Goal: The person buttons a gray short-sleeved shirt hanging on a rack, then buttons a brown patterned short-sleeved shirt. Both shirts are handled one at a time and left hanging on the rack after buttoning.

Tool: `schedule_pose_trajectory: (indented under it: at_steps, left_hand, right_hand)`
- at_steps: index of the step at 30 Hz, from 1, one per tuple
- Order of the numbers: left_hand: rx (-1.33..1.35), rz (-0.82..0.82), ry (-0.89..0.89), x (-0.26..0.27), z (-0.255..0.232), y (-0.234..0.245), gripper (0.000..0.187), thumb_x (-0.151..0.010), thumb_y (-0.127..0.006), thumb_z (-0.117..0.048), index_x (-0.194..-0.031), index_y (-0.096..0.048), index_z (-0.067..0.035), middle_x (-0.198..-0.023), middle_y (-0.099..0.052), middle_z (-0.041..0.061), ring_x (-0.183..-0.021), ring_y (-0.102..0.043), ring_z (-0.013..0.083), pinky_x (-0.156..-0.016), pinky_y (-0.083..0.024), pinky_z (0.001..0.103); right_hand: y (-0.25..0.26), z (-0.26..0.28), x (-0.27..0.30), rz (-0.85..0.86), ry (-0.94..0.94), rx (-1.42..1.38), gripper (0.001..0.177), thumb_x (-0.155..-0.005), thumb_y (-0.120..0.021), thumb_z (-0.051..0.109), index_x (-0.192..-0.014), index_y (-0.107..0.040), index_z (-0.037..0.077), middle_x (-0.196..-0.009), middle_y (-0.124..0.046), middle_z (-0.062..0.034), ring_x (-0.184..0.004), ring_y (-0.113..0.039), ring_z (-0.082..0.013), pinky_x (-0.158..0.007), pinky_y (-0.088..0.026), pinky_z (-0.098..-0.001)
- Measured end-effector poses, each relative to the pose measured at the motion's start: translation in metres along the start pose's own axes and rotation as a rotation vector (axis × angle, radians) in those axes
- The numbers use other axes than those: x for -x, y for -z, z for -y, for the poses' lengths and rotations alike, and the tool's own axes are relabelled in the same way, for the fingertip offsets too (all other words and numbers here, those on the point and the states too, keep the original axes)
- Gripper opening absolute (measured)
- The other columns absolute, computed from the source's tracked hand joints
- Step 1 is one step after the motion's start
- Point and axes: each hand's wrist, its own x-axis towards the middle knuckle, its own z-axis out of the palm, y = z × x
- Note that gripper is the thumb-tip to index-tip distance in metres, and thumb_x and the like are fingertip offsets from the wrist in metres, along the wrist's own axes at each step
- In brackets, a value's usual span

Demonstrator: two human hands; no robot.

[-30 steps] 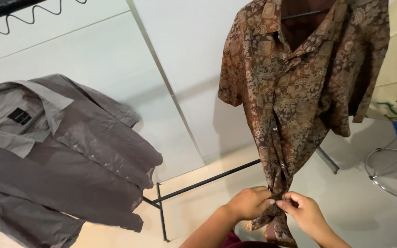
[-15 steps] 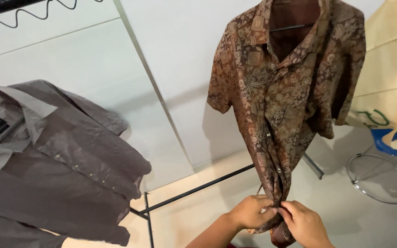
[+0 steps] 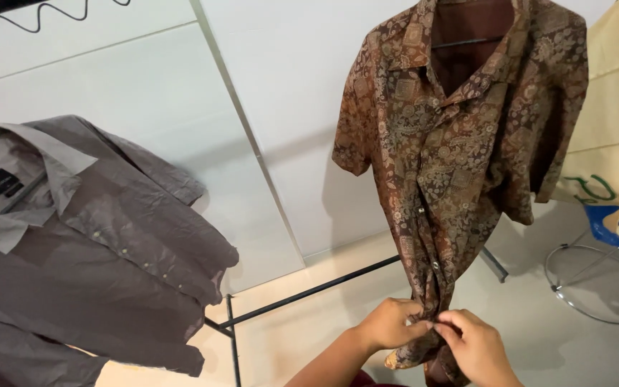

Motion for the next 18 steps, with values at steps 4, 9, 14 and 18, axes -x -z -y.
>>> schedule_pose_trajectory:
  at_steps: [4,9,14,18]
  left_hand:
    - [0.102,-0.060,0.055,0.003,-0.007,0.006,0.045,-0.102,-0.068,-0.031,-0.071,-0.041,-0.013,-0.068,-0.044,0.000,-0.065,-0.041,0.0145,-0.060,-0.032,0.034]
    - [-0.043,-0.025,0.010,0.003,-0.012,0.013,0.035,-0.102,-0.064,-0.032,-0.079,-0.051,-0.009,-0.072,-0.053,0.007,-0.066,-0.051,0.0236,-0.062,-0.039,0.039]
    - [-0.099,-0.028,-0.018,-0.001,-0.020,0.021,0.037,-0.101,-0.062,-0.034,-0.079,-0.046,-0.009,-0.073,-0.051,0.009,-0.066,-0.049,0.0256,-0.061,-0.037,0.041]
    - [-0.049,-0.067,-0.072,-0.003,-0.024,0.023,0.038,-0.102,-0.063,-0.029,-0.076,-0.044,-0.009,-0.069,-0.046,0.006,-0.062,-0.042,0.0215,-0.060,-0.034,0.038]
  right_hand:
    - [0.032,0.037,0.008,0.178,-0.219,-0.022,0.025,-0.093,-0.070,0.046,-0.094,-0.071,0.022,-0.081,-0.075,0.0049,-0.073,-0.065,-0.0124,-0.074,-0.046,-0.0265]
    - [0.032,0.043,0.011,0.176,-0.297,-0.169,0.026,-0.093,-0.071,0.039,-0.112,-0.077,0.023,-0.106,-0.083,0.0106,-0.091,-0.075,-0.0111,-0.084,-0.051,-0.0270]
    - [0.040,0.050,0.016,0.094,-0.309,-0.328,0.027,-0.093,-0.073,0.030,-0.116,-0.080,0.018,-0.108,-0.084,0.0056,-0.097,-0.074,-0.0096,-0.086,-0.052,-0.0289]
    - [0.038,0.047,0.015,0.028,-0.249,-0.382,0.028,-0.090,-0.075,0.026,-0.116,-0.083,0.018,-0.109,-0.087,0.0051,-0.101,-0.077,-0.0061,-0.088,-0.058,-0.0269]
